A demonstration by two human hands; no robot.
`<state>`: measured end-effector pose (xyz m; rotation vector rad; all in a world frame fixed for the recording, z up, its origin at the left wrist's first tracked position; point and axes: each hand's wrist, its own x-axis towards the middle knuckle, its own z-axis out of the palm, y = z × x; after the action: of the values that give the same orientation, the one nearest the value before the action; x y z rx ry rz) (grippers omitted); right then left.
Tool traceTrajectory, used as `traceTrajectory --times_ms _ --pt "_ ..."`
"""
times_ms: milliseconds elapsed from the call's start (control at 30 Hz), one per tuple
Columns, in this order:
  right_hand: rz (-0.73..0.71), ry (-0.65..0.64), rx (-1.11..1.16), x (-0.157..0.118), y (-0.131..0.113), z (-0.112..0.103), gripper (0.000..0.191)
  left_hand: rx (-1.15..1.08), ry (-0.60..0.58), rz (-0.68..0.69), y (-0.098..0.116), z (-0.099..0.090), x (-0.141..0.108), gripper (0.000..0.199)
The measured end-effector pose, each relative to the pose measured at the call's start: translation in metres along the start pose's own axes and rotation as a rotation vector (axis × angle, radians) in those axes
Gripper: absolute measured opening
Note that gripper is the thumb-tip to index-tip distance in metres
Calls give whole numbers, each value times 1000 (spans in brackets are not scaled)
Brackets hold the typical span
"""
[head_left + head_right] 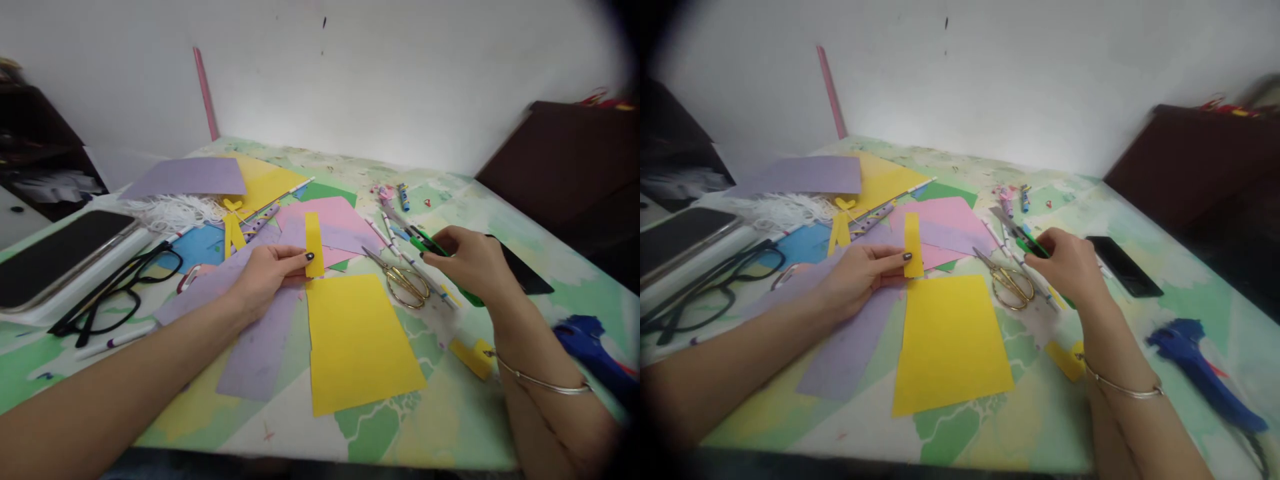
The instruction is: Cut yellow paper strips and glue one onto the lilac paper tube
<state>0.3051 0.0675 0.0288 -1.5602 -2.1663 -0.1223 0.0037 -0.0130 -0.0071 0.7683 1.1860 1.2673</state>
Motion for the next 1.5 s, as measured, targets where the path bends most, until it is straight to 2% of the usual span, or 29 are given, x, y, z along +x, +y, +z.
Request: traceTrajectory --times_ms 100,200,367,467,533,600,667,700,800,900,1033,1233,1367,1500 --pt "103 -105 -112 2 13 10 15 37 34 5 0 0 2 14" --pt "163 -212 -159 0 15 19 17 92 84 25 -1 0 3 13" --pt "164 -210 -170 2 14 24 17 183 127 110 1 -3 2 19" --pt "129 -153 -161 2 1 22 20 172 128 181 4 -4 0 19" --pt "44 -64 -95 -4 -19 21 24 106 94 189 5 -2 -3 19" --pt "-191 102 233 -15 -46 21 18 59 39 166 4 2 -7 21" --pt "-410 57 500 -28 -73 24 18 64 -23 149 3 6 -12 24" --pt "-474 33 568 -34 -84 26 20 79 -50 144 2 7 -14 27" --pt "-544 -24 730 -47 -103 34 20 115 -97 130 0 11 -20 28" --pt "-491 -86 893 -51 -103 39 17 122 -128 131 -1 13 -23 25" --pt "-296 -156 1081 -51 -100 40 10 172 -190 135 -3 15 -24 25" --pt "-8 -295 1339 -52 -109 41 3 197 -223 153 -4 16 -25 28" --pt "112 -302 1385 -52 -111 41 4 200 -242 159 -3 19 -28 25" --pt "159 -305 1389 -52 -111 40 8 174 -255 198 -1 21 -31 15"
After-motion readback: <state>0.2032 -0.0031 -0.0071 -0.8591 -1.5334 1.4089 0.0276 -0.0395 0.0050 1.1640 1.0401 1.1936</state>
